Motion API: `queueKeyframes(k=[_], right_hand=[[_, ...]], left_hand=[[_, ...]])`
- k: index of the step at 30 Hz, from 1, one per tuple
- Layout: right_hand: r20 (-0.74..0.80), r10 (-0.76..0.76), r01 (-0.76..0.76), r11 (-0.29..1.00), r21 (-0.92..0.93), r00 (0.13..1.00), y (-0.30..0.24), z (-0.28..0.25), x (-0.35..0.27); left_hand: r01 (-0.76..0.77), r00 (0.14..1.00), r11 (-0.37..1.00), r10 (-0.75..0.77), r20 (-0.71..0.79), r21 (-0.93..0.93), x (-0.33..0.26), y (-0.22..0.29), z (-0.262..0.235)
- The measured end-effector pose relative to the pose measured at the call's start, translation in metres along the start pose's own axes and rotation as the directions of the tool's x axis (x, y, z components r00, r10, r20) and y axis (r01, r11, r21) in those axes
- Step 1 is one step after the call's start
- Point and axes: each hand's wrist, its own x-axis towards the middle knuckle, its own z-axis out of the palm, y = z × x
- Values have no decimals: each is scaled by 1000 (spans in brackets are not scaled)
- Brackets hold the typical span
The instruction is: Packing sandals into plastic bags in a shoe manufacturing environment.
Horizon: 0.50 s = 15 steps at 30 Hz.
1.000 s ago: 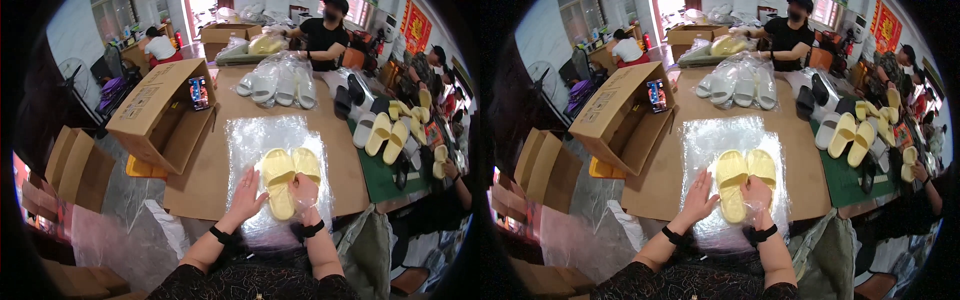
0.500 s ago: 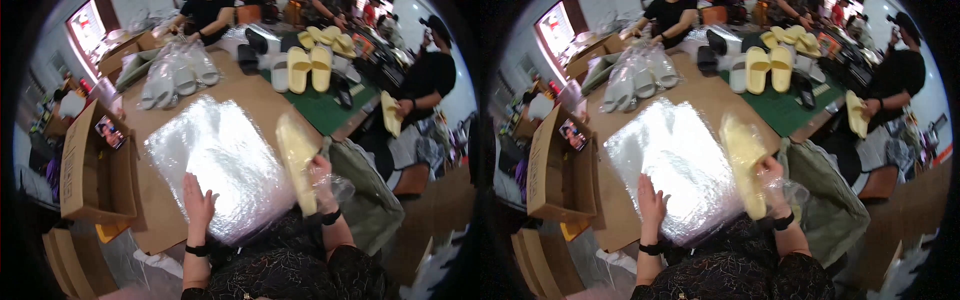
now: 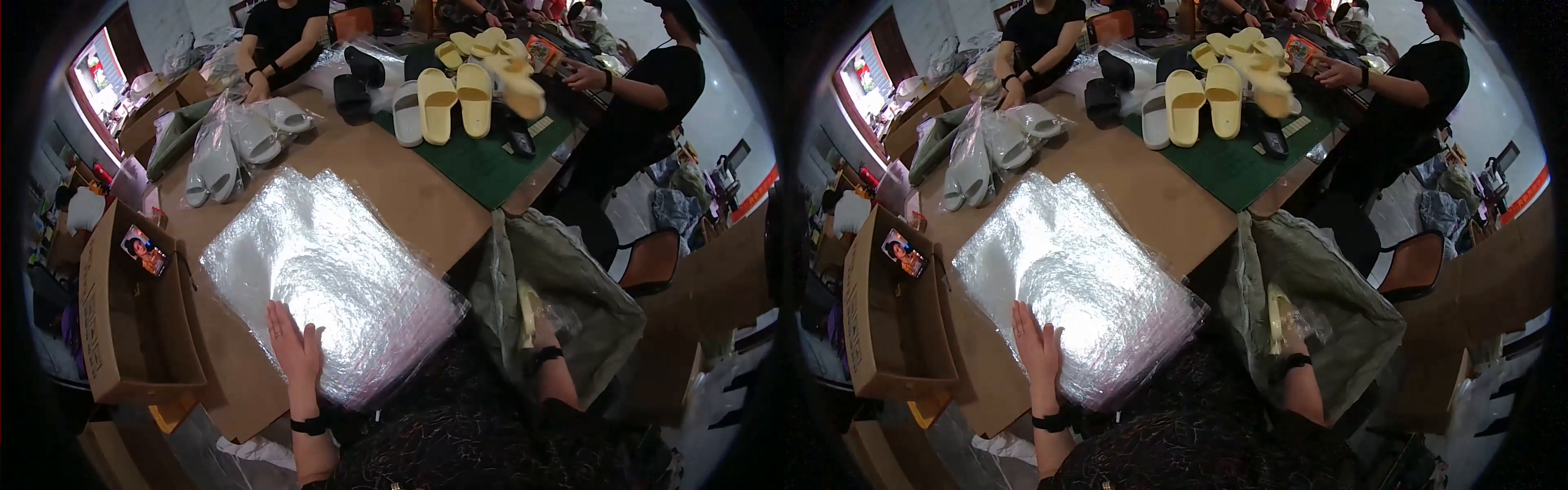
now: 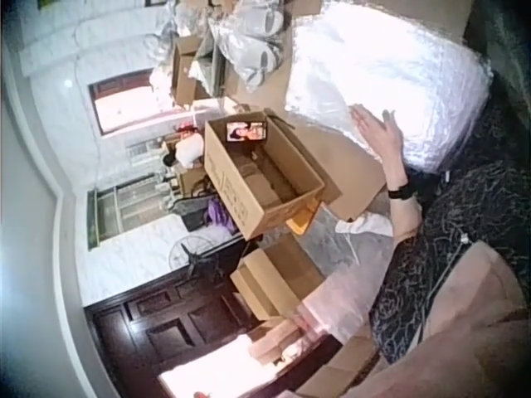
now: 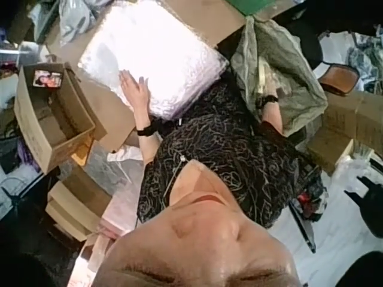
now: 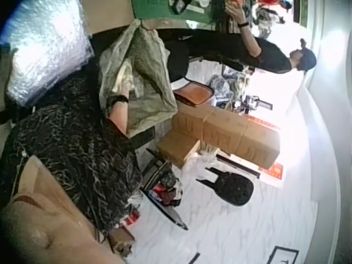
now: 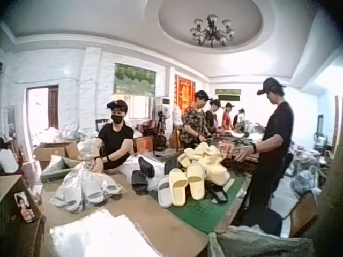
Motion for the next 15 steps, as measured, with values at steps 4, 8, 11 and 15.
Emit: queueKeyframes(k=[4,8,11,15], right_hand=[[-10,439,-439,898,-31,898,28,48,29],[-494,516,-143,779,611,699,-109,42,105],[-461,252,120,761,638,851,-226,15,155],[-406,6,292,684,668,914,-286,-6,234]], left_hand=[[-6,1000,1000,6,15,0,5,-1,14],[10,1000,998,-10,13,68,1,-1,5],[17,1000,996,-15,-17,92,-6,-4,-7],[-25,1000,998,26,-9,51,2,1,6]])
